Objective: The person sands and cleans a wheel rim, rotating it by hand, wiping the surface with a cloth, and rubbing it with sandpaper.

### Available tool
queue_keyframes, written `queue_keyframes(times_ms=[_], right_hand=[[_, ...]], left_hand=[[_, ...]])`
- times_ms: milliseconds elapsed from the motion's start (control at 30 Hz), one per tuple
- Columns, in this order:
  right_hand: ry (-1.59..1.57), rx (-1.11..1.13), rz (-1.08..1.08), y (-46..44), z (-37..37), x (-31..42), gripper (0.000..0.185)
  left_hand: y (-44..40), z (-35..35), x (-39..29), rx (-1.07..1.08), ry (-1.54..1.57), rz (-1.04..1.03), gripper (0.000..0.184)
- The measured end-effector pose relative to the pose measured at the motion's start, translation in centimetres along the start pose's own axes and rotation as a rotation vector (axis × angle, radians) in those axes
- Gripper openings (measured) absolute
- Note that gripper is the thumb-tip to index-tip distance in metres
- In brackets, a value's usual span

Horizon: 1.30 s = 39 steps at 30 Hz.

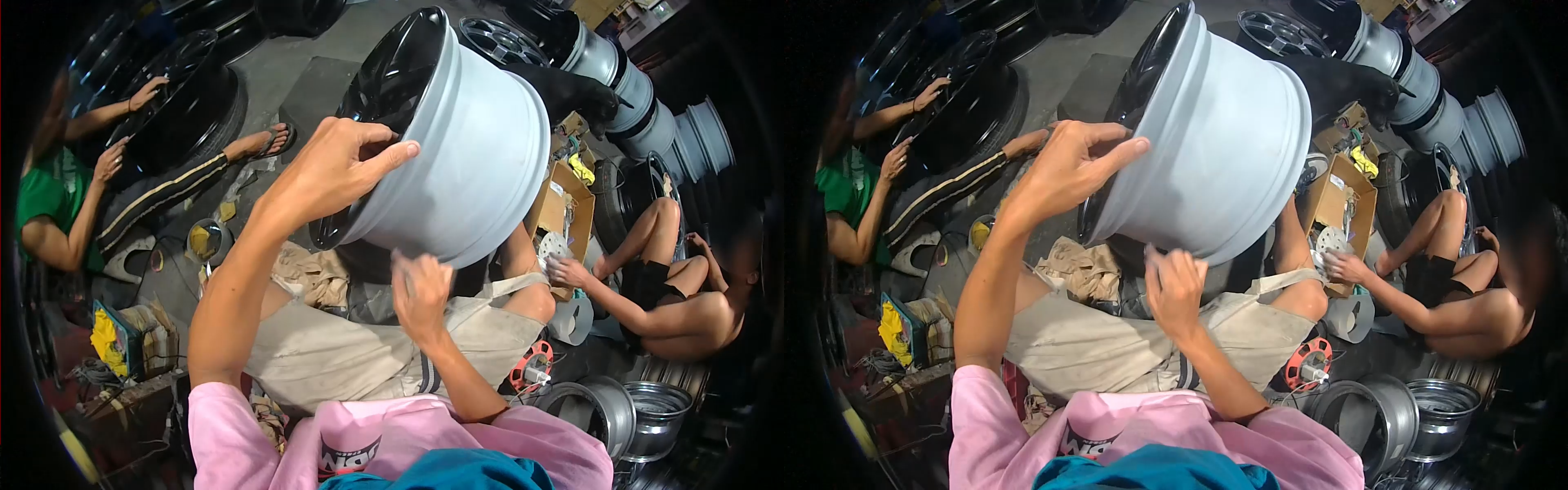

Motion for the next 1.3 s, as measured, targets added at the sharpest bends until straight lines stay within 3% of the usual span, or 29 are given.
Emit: queue_keyframes(times_ms=[200, 267, 367, 633, 733, 833, 933, 1000, 1033, 1133, 1267, 1300], right_hand=[[-0.164, 0.228, 0.063, 3.0, -3.7, -1.1, 0.021], [-0.173, 0.284, 0.071, 3.8, -5.5, -2.2, 0.016], [-0.2, 0.353, 0.079, 4.2, -6.7, -2.3, 0.014], [-0.343, 0.232, 0.121, 0.1, -2.2, 0.0, 0.016], [-0.335, 0.217, 0.153, -1.0, -1.7, 0.5, 0.017], [-0.324, 0.327, 0.204, -0.5, -3.3, 0.9, 0.015], [-0.266, 0.617, 0.217, 2.6, -7.3, 0.5, 0.018], [-0.217, 0.629, 0.194, 4.5, -9.7, -0.8, 0.02], [-0.283, 0.764, 0.072, 4.9, -11.0, -1.4, 0.021], [-0.229, 0.951, 0.026, 4.0, -12.8, -1.3, 0.02], [-0.147, 1.023, 0.109, 3.4, -14.7, -0.3, 0.019], [-0.129, 1.038, 0.124, 3.7, -15.6, -0.5, 0.018]], left_hand=[[-0.6, 0.9, 0.8, 0.0, 0.026, 0.088, 0.053], [-0.8, 0.9, 0.4, -0.071, 0.052, -0.031, 0.053], [-0.6, 1.0, 0.2, -0.008, 0.056, 0.038, 0.054], [0.0, 1.3, 0.2, 0.027, 0.009, 0.045, 0.054], [0.8, 2.8, 0.7, -0.068, 0.026, 0.066, 0.049], [2.1, 5.2, 0.7, -0.166, 0.131, -0.038, 0.05], [4.5, 7.2, 0.3, -0.234, 0.185, -0.076, 0.046], [6.4, 8.7, -0.5, -0.275, 0.163, -0.121, 0.041], [7.4, 9.6, -0.4, -0.313, 0.185, -0.141, 0.041], [10.9, 11.6, 1.7, -0.394, 0.248, -0.144, 0.041], [17.8, 11.3, 11.8, -0.332, 0.288, 0.033, 0.044], [19.4, 10.3, 13.8, -0.401, 0.334, 0.095, 0.042]])
Point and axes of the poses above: each hand's wrist, its own y-axis away from the middle knuckle, its own z-axis out of the back of the hand, x = y × z, the point moved 7 cm from there along -y, towards the middle knuckle, and after that the axes turned 12 degrees about x, right-handed, at the moved point
